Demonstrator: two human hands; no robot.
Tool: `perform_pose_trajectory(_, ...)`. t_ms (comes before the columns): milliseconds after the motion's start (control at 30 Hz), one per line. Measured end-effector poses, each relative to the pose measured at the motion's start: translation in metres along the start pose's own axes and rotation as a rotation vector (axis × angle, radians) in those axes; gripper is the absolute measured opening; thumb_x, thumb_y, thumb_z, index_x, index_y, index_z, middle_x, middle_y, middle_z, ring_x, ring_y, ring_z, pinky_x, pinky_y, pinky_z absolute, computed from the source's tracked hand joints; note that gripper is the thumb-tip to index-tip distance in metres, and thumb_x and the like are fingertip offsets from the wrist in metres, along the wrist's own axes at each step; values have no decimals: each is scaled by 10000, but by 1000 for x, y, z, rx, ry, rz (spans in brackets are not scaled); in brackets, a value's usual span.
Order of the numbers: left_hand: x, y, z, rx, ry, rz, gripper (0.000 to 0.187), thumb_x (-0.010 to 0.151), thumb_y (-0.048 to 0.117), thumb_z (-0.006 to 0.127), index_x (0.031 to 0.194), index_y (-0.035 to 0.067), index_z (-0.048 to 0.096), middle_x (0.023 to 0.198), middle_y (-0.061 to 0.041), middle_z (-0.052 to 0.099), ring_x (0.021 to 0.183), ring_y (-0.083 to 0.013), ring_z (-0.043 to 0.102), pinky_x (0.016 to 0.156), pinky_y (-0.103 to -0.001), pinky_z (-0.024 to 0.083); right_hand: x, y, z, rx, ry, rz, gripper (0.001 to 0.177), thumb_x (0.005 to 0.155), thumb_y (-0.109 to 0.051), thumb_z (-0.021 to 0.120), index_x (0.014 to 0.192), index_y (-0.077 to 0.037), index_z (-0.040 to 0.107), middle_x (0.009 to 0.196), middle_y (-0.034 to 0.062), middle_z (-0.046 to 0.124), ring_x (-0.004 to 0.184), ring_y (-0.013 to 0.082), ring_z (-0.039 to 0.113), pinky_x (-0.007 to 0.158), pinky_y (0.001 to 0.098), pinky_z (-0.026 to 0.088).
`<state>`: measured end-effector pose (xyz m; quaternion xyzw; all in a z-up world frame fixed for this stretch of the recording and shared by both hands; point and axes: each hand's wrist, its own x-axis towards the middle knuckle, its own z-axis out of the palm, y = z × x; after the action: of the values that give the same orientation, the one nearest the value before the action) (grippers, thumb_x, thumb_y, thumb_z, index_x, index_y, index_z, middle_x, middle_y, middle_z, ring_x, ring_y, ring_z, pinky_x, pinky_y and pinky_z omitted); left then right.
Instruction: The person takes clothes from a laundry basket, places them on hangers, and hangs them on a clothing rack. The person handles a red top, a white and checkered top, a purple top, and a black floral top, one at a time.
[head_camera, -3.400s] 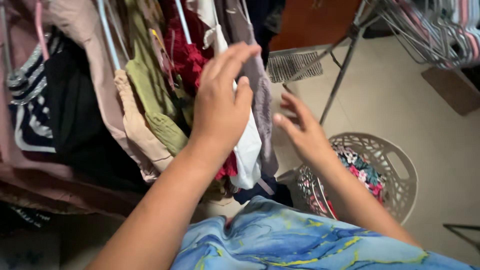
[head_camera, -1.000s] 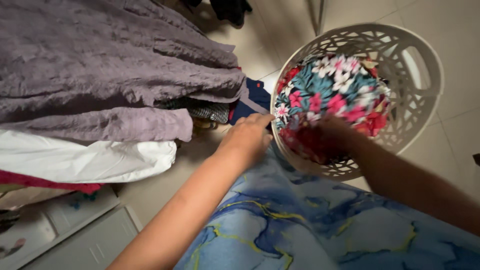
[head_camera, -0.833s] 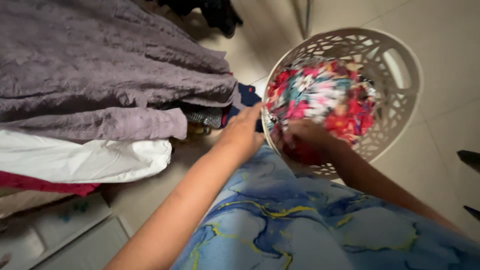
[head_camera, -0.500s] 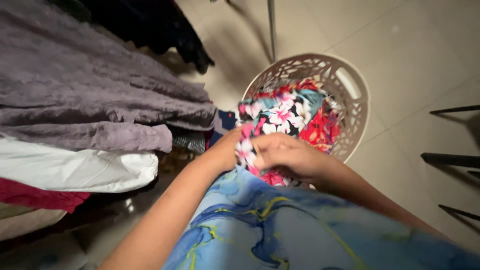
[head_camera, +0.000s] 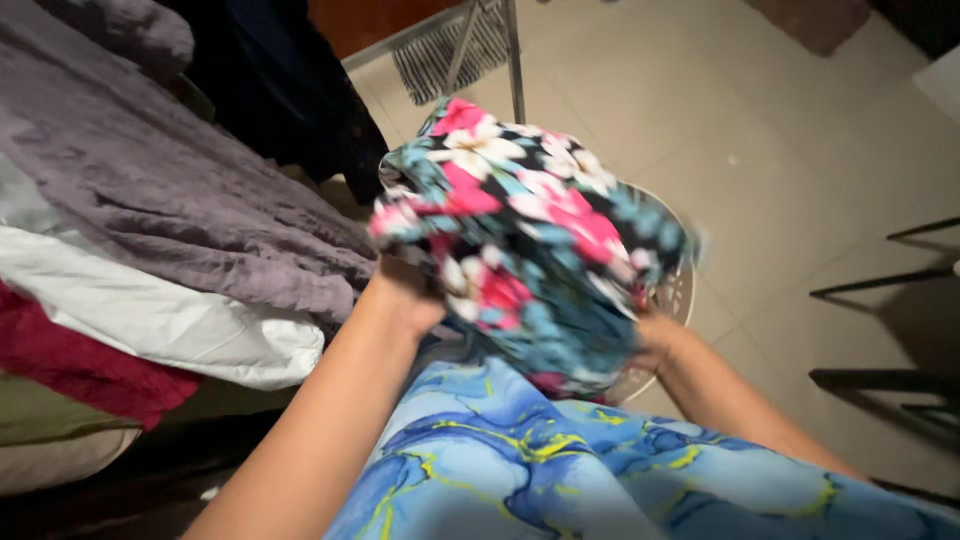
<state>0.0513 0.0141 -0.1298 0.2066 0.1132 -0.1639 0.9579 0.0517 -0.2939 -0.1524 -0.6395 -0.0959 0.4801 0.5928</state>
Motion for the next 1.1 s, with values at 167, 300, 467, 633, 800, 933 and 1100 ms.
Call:
perform_pose_trajectory(167,47,-6,-35,78,34,50,198,1124,228,663,1237,66,658,1182,-124,650,982,-254,621,892,-461,564,-14,-28,2,706,131,-147,537,977,-375,581,1381,-22,577,1300,160,689,1130,286,687,1021,488,529)
perform_pose_trajectory(300,9,-9,27,379,410,-84,526,912,445,626,1339,139,580,1258,-76,607,1047,-272,623,917,-501,543,-21,-84,-19,902,169,-129,507,1000,-413,550,1291,-7,638,1277,179,709,1154,315,678,1062,487,510)
perform_pose_trajectory(467,-22,-16,113,859,139,-193,930,801,508,685,1594,208,305,1487,-29,486,1259,-268,530,1053,-470,458,-49,-115,-23,890,288,-329,484,1058,-466,584,1296,-48,641,1327,153,689,1225,304,654,1122,489,487)
perform_pose_trajectory(633,-13,-48,124,1059,-239,0,1030,749,403,833,1567,77,298,1466,-136,544,1321,-231,544,1100,-366,424,-74,-148,-5,893,211,-422,534,994,-482,668,1288,-36,662,1292,168,705,1190,317,669,1086,514,496)
perform_pose_trajectory(800,0,-56,117,1289,-276,139,587,859,362,773,1310,12,635,1151,-151,730,1058,-209,655,948,-346,505,-90,-152,-14,781,224,-482,491,943,-373,743,1288,-34,663,1292,160,709,1186,298,680,1080,503,503)
perform_pose_trajectory(933,21,-1,113,1341,159,107,353,929,368,668,1170,114,709,856,-136,719,689,-217,651,646,-360,525,-101,-134,-60,634,400,-363,419,947,-272,754,1273,-24,663,1264,132,706,1151,270,677,1059,484,510)
perform_pose_trajectory(1100,27,56,92,801,244,279,361,1007,377,611,1144,58,710,1018,-55,767,857,-120,696,789,-293,556,-108,-107,-105,652,643,-235,331,929,-238,723,1173,-21,675,1189,151,731,1092,293,703,1026,516,531)
